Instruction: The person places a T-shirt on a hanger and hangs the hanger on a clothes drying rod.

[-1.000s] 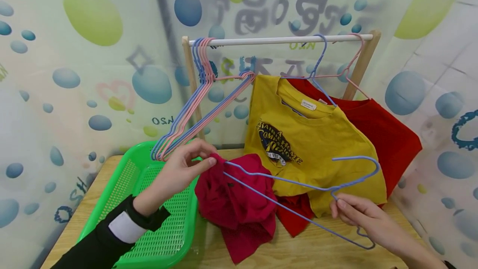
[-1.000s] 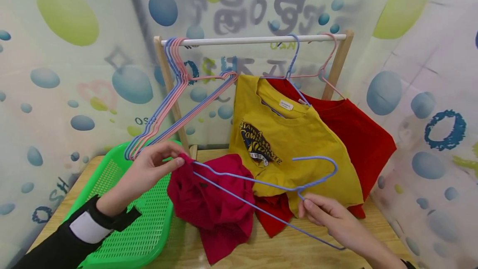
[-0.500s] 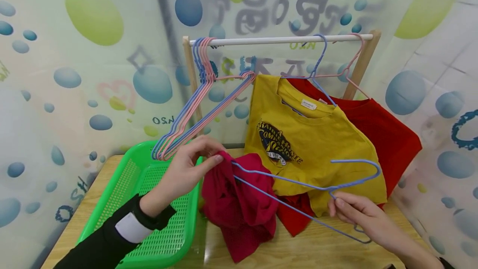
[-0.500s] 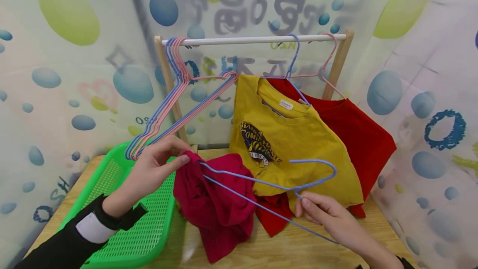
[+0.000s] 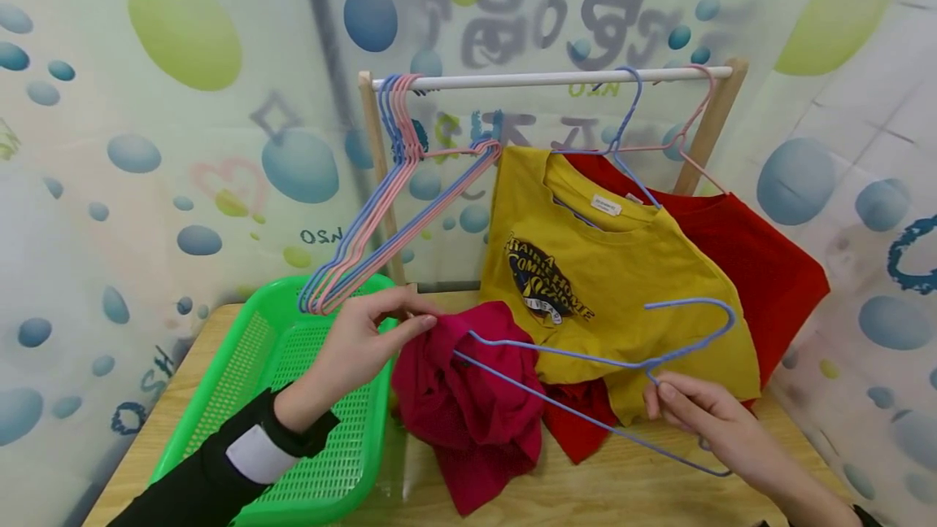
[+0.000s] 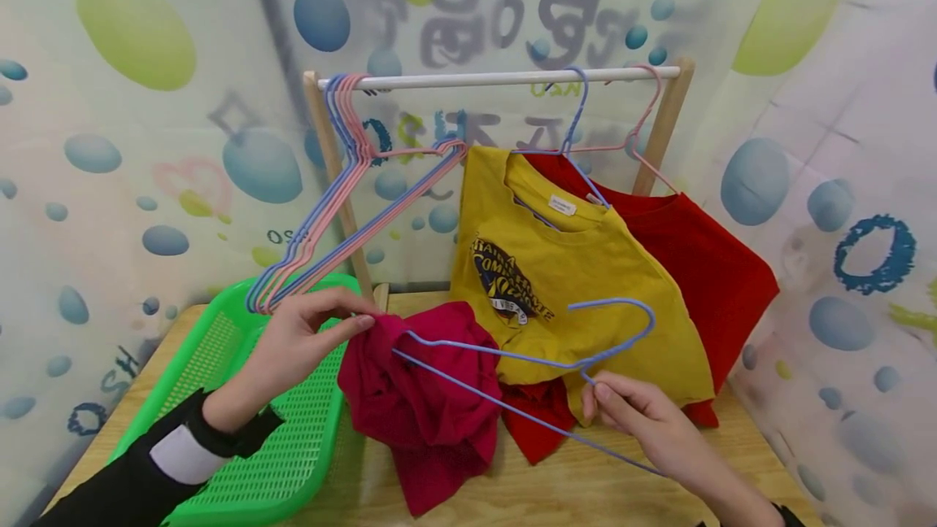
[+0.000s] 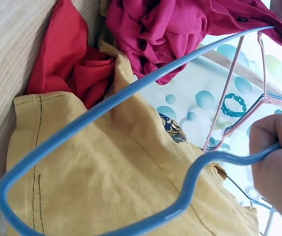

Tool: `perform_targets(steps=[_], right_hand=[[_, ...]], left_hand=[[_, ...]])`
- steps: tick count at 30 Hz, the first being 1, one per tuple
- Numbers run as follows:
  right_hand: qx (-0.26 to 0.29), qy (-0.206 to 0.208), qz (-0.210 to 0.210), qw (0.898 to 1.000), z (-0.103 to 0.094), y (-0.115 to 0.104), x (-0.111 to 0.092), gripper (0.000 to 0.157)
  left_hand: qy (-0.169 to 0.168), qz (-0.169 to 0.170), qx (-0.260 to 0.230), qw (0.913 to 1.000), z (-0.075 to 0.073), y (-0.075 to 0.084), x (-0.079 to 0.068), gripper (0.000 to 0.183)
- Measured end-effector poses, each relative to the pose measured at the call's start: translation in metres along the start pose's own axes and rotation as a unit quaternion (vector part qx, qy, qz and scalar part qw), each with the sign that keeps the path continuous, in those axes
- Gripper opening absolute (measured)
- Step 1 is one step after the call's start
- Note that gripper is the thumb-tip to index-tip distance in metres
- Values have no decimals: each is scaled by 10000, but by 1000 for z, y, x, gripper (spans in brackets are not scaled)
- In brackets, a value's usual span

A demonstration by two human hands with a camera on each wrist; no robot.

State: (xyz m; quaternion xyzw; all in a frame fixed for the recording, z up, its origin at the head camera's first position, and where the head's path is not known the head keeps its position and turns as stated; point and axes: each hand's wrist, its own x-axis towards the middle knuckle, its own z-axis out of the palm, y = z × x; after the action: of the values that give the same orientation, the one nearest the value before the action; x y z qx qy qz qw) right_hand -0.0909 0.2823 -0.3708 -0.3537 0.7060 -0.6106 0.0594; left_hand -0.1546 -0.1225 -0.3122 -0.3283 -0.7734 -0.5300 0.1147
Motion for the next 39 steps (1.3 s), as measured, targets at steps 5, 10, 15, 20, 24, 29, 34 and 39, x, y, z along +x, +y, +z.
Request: perform_targets(steps=[5,10,15,20,24,29,34,39], right_hand=[[-94,115,-11,9999,1,2,-1,38],[-218,266,17,9994,2,1,-1,39],[9,170,88,9998,1,1,0,39],[143,69,90,9998,0,2,1,39],[241,-33,71,9997,-2,5,1,39],[115,-154,142,9997,-2,4,4,40],[18,-158,104,9998,1,1,9,39],[-116,-97,102,9998,4,-3,13,39]], left_hand=[[-72,381,-124,9992,2,-4,-4,16],[214,270,-422,9985,6,-8,-9,18],[693,257,-388,9965,12,-12,-14,13],[1187,714,-577,9887,19,-17,-14,9],[1551,824,-723,9818,22,-16,-13,10],[1946,892,-758,9739,16,-6,-3,8],[2104,762,-902,9705,9,3,5,12],[2141,540,-1029,9699,9,5,7,16]])
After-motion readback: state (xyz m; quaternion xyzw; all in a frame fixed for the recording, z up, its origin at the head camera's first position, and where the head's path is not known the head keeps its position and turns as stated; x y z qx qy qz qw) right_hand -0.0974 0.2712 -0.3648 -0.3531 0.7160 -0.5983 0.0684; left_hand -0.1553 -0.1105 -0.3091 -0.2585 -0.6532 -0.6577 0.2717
